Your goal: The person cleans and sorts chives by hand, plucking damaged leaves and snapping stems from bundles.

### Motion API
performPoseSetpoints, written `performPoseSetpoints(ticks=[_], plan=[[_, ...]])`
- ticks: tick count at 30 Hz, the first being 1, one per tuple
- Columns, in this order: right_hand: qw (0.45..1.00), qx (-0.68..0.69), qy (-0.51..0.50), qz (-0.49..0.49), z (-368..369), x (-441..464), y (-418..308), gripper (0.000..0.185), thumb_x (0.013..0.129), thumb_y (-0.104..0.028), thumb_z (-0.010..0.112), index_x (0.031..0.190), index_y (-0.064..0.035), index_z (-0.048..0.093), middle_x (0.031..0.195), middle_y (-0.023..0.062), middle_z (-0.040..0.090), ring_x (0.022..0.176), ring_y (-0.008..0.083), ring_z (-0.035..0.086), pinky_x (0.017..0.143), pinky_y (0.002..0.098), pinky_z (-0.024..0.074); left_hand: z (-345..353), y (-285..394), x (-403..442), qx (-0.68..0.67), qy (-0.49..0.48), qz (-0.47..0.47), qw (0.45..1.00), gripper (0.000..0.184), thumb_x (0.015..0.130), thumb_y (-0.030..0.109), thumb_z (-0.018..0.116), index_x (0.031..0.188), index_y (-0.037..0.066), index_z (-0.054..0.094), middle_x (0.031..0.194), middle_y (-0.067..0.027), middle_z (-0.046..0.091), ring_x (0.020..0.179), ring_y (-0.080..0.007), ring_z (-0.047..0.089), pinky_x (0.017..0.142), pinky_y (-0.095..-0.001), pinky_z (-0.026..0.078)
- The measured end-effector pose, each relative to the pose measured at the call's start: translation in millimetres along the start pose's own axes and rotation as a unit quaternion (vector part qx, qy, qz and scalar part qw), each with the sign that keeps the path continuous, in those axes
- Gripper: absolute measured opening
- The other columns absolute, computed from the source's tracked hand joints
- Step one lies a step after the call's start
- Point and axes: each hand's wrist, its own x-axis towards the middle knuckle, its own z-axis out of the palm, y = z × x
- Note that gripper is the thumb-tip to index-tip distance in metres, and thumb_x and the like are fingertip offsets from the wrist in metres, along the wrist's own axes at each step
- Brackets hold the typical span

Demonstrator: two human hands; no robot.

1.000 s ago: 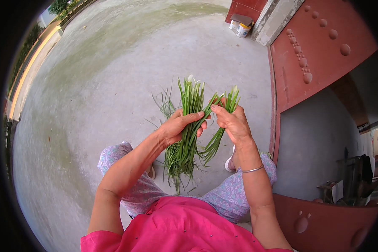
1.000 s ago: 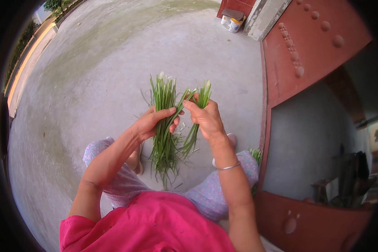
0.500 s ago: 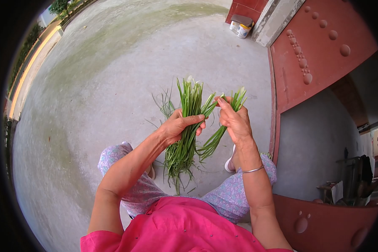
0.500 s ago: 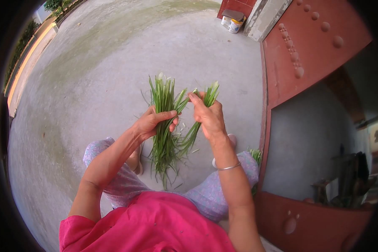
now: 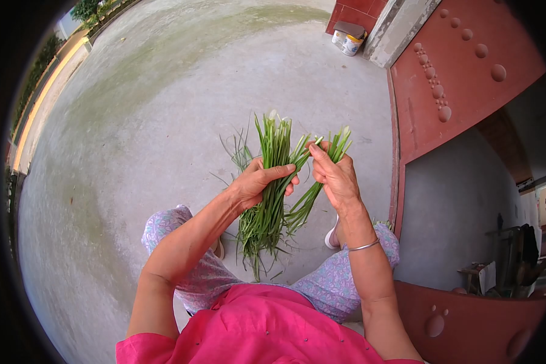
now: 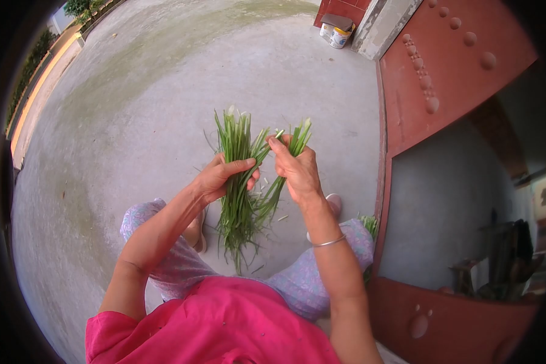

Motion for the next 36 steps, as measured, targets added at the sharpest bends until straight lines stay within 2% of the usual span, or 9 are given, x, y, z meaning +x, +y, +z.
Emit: performPoseSetpoints(ticks=[11,20,26,32,36], plan=[[1.000,-0.003,-0.019,0.006,1,0,3,0.017,0.090,-0.019,0.066,0.091,-0.0027,0.063,0.061,-0.0093,0.038,0.051,0.0018,0.031,0.045,0.0209,0.0241,3,2,0,-0.026,0.009,-0.008,1.000,0.013,0.090,0.010,0.063,0.097,-0.001,0.060,0.080,-0.0131,0.066,0.065,-0.0164,0.064,0.056,-0.0273,0.055],[0.999,-0.049,-0.015,-0.018,7,-2,4,0.016,0.087,-0.018,0.069,0.091,-0.0033,0.065,0.064,-0.0081,0.045,0.051,0.0019,0.033,0.045,0.0194,0.0262,2,-1,1,-0.009,0.000,-0.010,1.000,0.016,0.090,0.011,0.062,0.100,-0.001,0.060,0.083,-0.0134,0.066,0.065,-0.0164,0.064,0.058,-0.0268,0.055],[0.999,-0.025,-0.034,-0.011,1,-1,7,0.017,0.088,-0.018,0.068,0.092,-0.0020,0.064,0.063,-0.0081,0.044,0.051,0.0018,0.033,0.045,0.0197,0.0263,4,1,-1,-0.019,0.012,-0.022,1.000,0.016,0.090,0.011,0.062,0.101,-0.001,0.060,0.083,-0.0138,0.066,0.066,-0.0165,0.064,0.058,-0.0273,0.056],[1.000,-0.014,-0.015,-0.005,1,0,9,0.020,0.090,-0.021,0.065,0.093,-0.0011,0.063,0.060,-0.0089,0.040,0.050,0.0014,0.031,0.044,0.0209,0.0250,2,1,0,-0.038,0.016,-0.015,0.999,0.018,0.091,0.011,0.061,0.103,-0.001,0.060,0.085,-0.0144,0.065,0.067,-0.0180,0.065,0.060,-0.0286,0.057],[1.000,0.009,0.010,0.003,2,1,9,0.023,0.093,-0.022,0.061,0.093,0.0005,0.061,0.064,-0.0073,0.041,0.051,0.0015,0.030,0.044,0.0206,0.0250,4,2,0,-0.039,0.017,-0.009,0.999,0.019,0.090,0.011,0.062,0.104,-0.002,0.059,0.087,-0.0140,0.065,0.072,-0.0206,0.067,0.064,-0.0303,0.058]])
